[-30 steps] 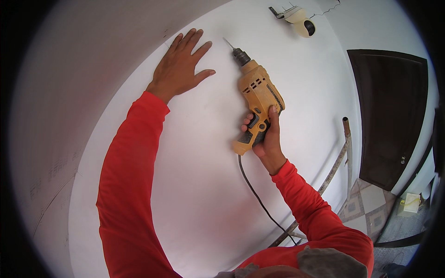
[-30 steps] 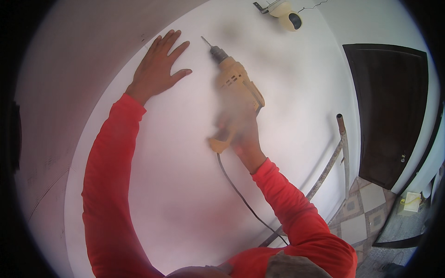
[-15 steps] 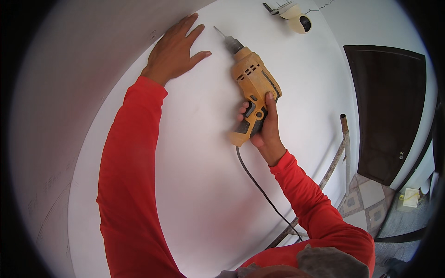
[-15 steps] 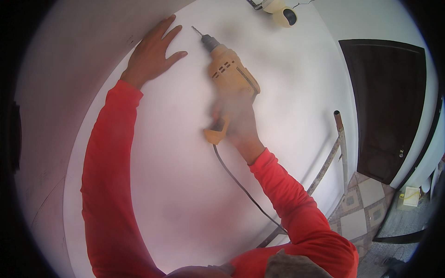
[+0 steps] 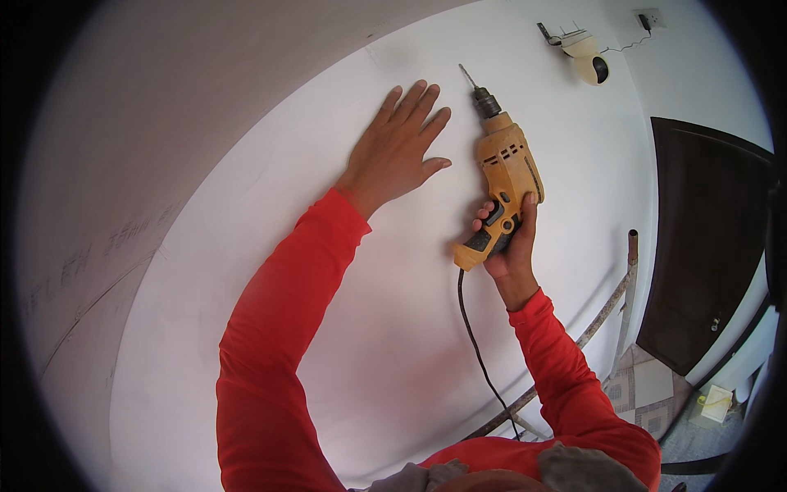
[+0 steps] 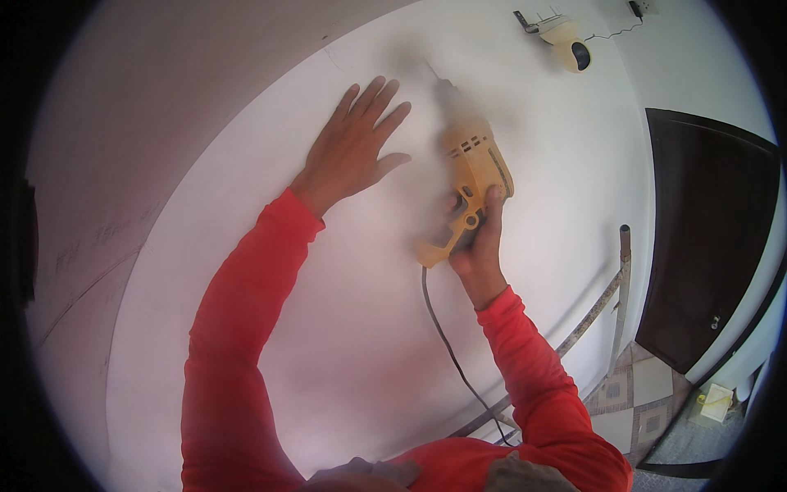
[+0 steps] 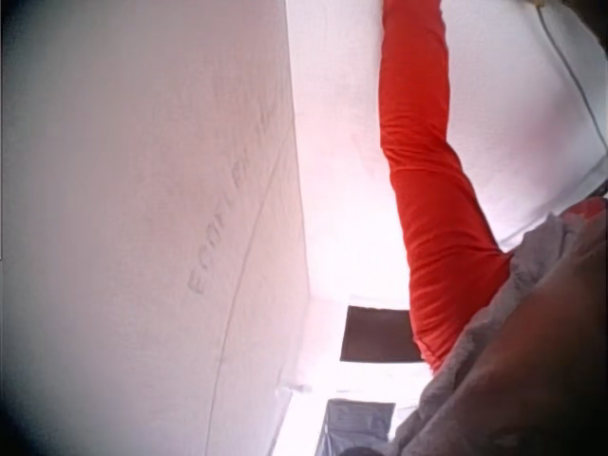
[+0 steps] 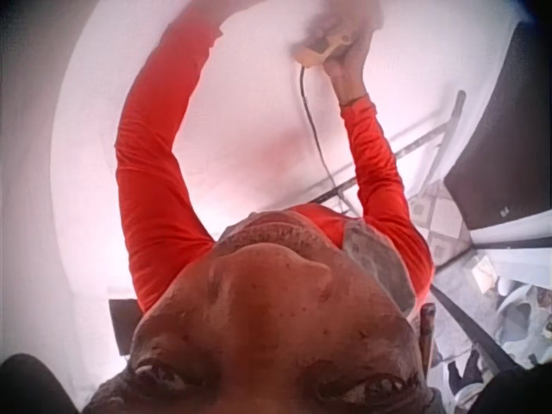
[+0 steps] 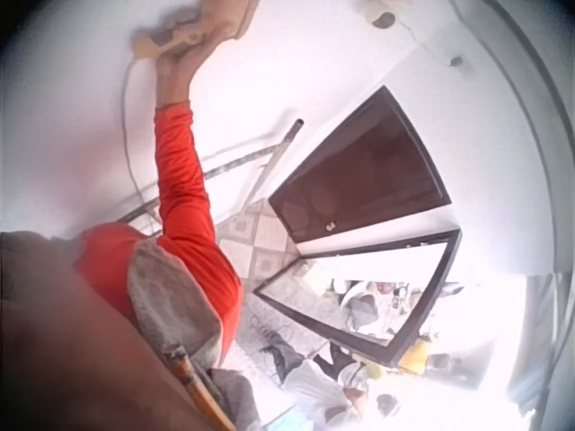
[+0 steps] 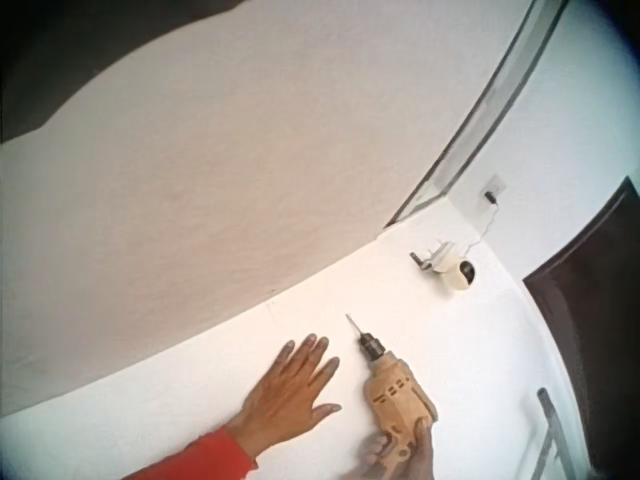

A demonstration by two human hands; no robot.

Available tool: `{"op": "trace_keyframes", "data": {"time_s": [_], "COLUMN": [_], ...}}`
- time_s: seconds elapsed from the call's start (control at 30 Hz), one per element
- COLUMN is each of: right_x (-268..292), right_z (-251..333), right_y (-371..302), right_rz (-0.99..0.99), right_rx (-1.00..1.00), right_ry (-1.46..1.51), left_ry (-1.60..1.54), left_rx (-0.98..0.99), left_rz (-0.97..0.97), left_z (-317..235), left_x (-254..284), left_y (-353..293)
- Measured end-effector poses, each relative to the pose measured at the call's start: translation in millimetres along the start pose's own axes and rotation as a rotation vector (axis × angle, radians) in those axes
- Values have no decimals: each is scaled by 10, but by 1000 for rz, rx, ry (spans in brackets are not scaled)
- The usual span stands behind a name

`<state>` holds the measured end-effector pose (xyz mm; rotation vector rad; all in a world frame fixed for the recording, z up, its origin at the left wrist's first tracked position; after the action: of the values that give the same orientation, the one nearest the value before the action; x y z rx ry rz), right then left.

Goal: The person uses a yellow power drill to make holes in a white ceiling panel and then uses a black and yellow manual tool to fasten the panel. The person repeats this process at multiple locations on the ceiling.

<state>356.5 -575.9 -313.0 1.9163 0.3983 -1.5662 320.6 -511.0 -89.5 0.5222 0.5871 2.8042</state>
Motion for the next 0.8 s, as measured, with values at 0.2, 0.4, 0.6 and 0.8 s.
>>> {"op": "trace_keyframes", "data": {"time_s": [0.2,0.4,0.6,0.8], "right_x": [-184,-367,-513,-592], "right_z": [-48,-44,-157,-177], "right_y": [-104,52,130,130], "right_rz": [68,196,258,235], "right_rx": [-18,63,-27,-19], "right_ry": [30,-13,24,10], "left_ry": [-61,-49,-14,32], "left_rx": [-7,-16,87,65], "left_rz": [34,-65,-69,-138], "left_z": [75,347,607,533], "left_x": [-22,-3,-24,0], "left_y": [-138,114,373,300]}}
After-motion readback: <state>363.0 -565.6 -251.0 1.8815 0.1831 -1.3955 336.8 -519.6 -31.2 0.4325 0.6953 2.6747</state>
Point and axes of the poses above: each hand's wrist, its own y-axis towards the middle knuckle, its own x-axis out of the back of the hand, z = x × y, the point moved 9 cm from there along y, towards the middle knuckle, and after that the axes turned 9 degrees about x, right-handed, at the moved point
